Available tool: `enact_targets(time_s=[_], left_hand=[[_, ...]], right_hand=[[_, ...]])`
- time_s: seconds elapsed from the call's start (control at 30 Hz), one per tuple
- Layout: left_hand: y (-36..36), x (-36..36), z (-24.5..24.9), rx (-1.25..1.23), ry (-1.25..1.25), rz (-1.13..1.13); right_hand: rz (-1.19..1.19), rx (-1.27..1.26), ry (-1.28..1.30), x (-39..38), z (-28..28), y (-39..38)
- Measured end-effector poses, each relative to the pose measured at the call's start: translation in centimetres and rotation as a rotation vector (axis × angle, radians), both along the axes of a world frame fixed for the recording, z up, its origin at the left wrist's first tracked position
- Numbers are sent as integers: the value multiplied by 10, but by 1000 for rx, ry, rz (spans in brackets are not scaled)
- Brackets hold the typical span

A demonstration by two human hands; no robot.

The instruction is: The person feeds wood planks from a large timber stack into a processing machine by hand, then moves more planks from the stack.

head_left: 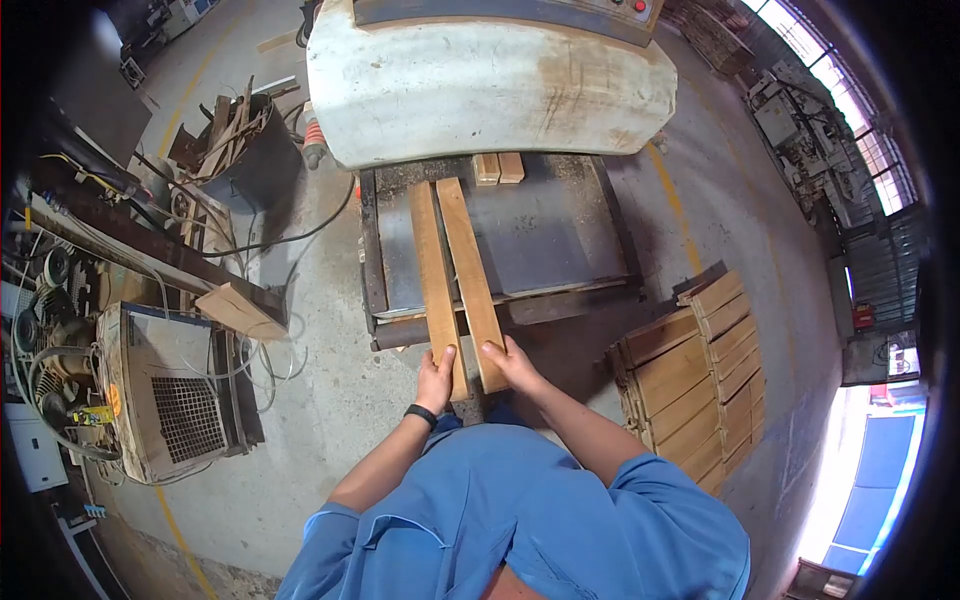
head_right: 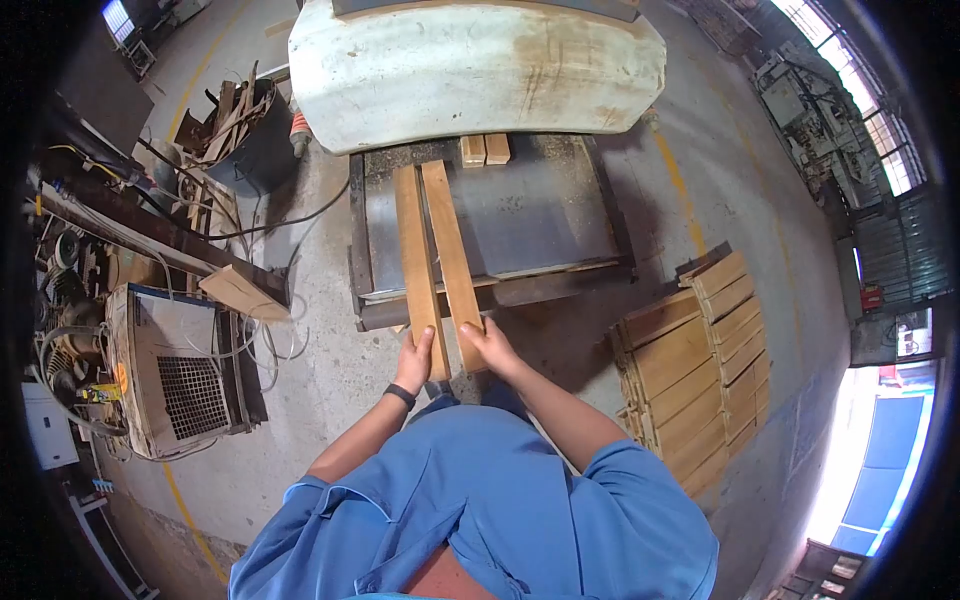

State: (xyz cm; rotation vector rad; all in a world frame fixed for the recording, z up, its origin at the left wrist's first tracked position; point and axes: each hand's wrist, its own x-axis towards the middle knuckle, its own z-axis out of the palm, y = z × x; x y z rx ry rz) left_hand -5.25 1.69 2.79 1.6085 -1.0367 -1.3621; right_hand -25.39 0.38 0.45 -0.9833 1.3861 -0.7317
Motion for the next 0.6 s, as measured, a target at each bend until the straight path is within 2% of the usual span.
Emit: enact_targets(time_s=[0.13,0.17,0.27,0.37,0.47,0.5,0.6], left_hand=[[-4,13,-14,-100,144,-2],[-6,16,-25,-94,156,-15],[-5,12,-17,-24,118,-41],[-8,5,-23,-47,209,-2],[-24,0,-29,-136,60,-49],[-31,-4,-25,-51,114,-34],[-41,-14,15,-38,-363,-150]], right_hand=[[-100,-121,-73,-28,16,25],[-124,-151,-36,-34,17,33],[-258,-86,136,-46,21,58],[-352,-67,158,-63,13,62],[-336,-92,278,-93,-10,47],[-336,-90,271,-102,-16,34],[-251,-168,356,-131,-9,-5]])
